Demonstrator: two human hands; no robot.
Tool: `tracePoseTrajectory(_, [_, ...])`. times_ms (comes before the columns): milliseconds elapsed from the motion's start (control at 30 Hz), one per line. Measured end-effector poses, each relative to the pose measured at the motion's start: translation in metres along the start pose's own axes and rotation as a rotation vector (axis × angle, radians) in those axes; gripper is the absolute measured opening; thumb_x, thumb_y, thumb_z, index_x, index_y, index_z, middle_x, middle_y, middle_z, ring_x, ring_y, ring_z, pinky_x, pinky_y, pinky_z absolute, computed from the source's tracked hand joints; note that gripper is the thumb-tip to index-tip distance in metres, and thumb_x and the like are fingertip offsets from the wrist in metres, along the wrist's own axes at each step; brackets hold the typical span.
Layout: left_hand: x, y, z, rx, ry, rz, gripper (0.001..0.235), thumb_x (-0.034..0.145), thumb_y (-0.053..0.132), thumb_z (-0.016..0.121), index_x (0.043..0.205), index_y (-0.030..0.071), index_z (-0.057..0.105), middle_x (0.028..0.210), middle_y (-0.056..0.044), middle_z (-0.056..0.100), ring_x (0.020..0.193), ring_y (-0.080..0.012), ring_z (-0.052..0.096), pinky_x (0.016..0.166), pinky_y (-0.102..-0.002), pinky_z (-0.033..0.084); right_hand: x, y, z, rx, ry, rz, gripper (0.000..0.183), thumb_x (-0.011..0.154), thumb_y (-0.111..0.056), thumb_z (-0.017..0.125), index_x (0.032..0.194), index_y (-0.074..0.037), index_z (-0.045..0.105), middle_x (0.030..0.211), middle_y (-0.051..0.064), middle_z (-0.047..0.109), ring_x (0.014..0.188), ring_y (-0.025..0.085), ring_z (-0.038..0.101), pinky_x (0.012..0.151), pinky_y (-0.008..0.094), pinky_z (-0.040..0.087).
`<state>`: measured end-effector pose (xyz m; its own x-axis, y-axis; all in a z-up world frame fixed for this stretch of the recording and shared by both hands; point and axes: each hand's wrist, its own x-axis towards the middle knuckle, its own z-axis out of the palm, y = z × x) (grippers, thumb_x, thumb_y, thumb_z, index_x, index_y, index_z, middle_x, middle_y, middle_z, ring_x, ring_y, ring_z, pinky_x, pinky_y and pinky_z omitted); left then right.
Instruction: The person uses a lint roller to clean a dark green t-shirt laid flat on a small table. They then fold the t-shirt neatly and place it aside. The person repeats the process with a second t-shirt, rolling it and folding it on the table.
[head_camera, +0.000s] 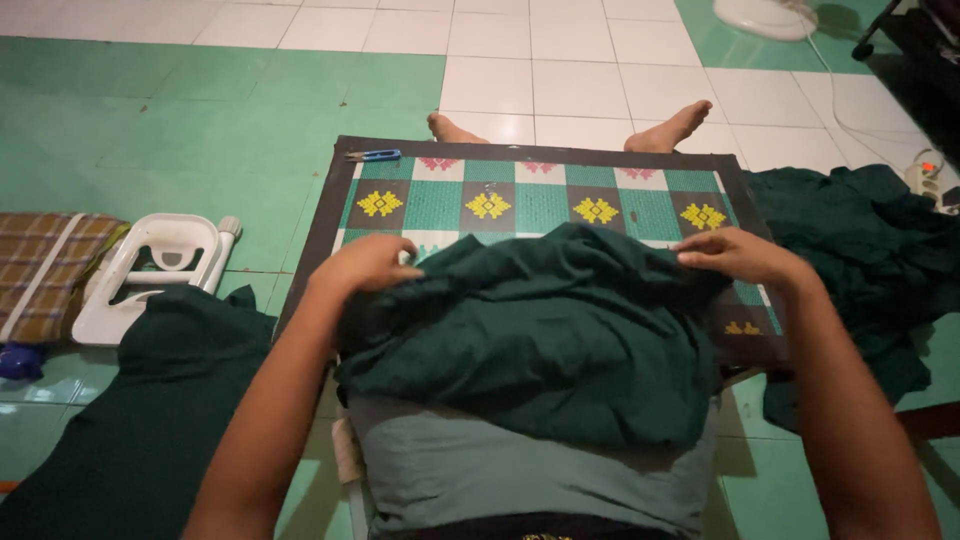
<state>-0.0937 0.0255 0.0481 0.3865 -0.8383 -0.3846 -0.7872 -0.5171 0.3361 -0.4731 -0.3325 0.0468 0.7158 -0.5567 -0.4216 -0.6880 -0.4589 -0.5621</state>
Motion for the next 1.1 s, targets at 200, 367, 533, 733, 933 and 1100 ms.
tracePoseTrajectory(200, [-0.005,-0.003,0.011,-0.149,0.026,0.213,0.007,0.080,0.014,0.062,0.074,0.014,0.062,0.073,-0.002,0.059,0.069,-0.0170,0.050,0.065,-0.033,0.038,0.003,0.043,0.001,0.073,0.198,-0.233,0.028,0.089,-0.014,0.075,0.115,-0.004,0.080,0.119,0.013,0.077,0.110,0.024,0.070,0.096,0.037,0.054])
tracePoseTrajectory(367, [0.006,-0.011,0.015,-0.251,0.057,0.195,0.011,0.089,0.013,0.055,0.079,0.014,0.051,0.088,-0.005,0.064,0.077,-0.0190,0.054,0.072,-0.033,0.042,0.000,0.066,-0.002,0.320,0.230,-0.417,0.011,0.084,-0.003,0.076,0.095,-0.002,0.079,0.131,0.012,0.072,0.122,0.025,0.067,0.096,0.039,0.056])
tracePoseTrajectory(533, [0.019,-0.001,0.032,0.051,-0.030,0.085,0.056,0.078,0.033,0.090,0.123,0.014,0.063,0.127,-0.009,0.067,0.114,-0.0316,0.062,0.089,-0.043,0.050,0.022,0.081,0.014,0.131,-0.128,-0.167,0.031,0.087,-0.019,0.079,0.114,-0.006,0.080,0.102,0.008,0.081,0.090,0.017,0.069,0.077,0.031,0.053])
tracePoseTrajectory(733, [0.023,0.003,0.045,0.144,-0.010,0.138,0.030,0.075,0.036,0.083,0.097,0.016,0.078,0.098,-0.010,0.079,0.107,-0.0366,0.073,0.090,-0.049,0.057,-0.028,-0.023,0.035,-0.265,0.044,-0.135,0.037,0.092,-0.047,0.071,0.113,-0.021,0.084,0.099,0.016,0.083,0.101,0.036,0.077,0.089,0.046,0.056])
tracePoseTrajectory(933, [0.001,0.012,0.033,0.015,0.346,0.211,0.017,0.076,0.010,0.069,0.092,0.007,0.073,0.092,-0.021,0.075,0.102,-0.0475,0.069,0.085,-0.058,0.054,-0.006,-0.005,0.052,-0.335,0.122,-0.269,0.027,0.074,-0.029,0.090,0.096,-0.015,0.083,0.091,0.010,0.083,0.096,0.033,0.078,0.090,0.043,0.058])
tracePoseTrajectory(1100, [0.012,-0.013,0.029,-0.073,0.660,0.287,0.016,0.074,0.009,0.066,0.084,0.020,0.061,0.083,-0.008,0.071,0.091,-0.0382,0.071,0.075,-0.051,0.053,0.013,0.014,0.046,-0.169,0.384,-0.421,0.021,0.077,-0.006,0.082,0.096,-0.011,0.074,0.092,0.012,0.078,0.096,0.035,0.075,0.090,0.044,0.056])
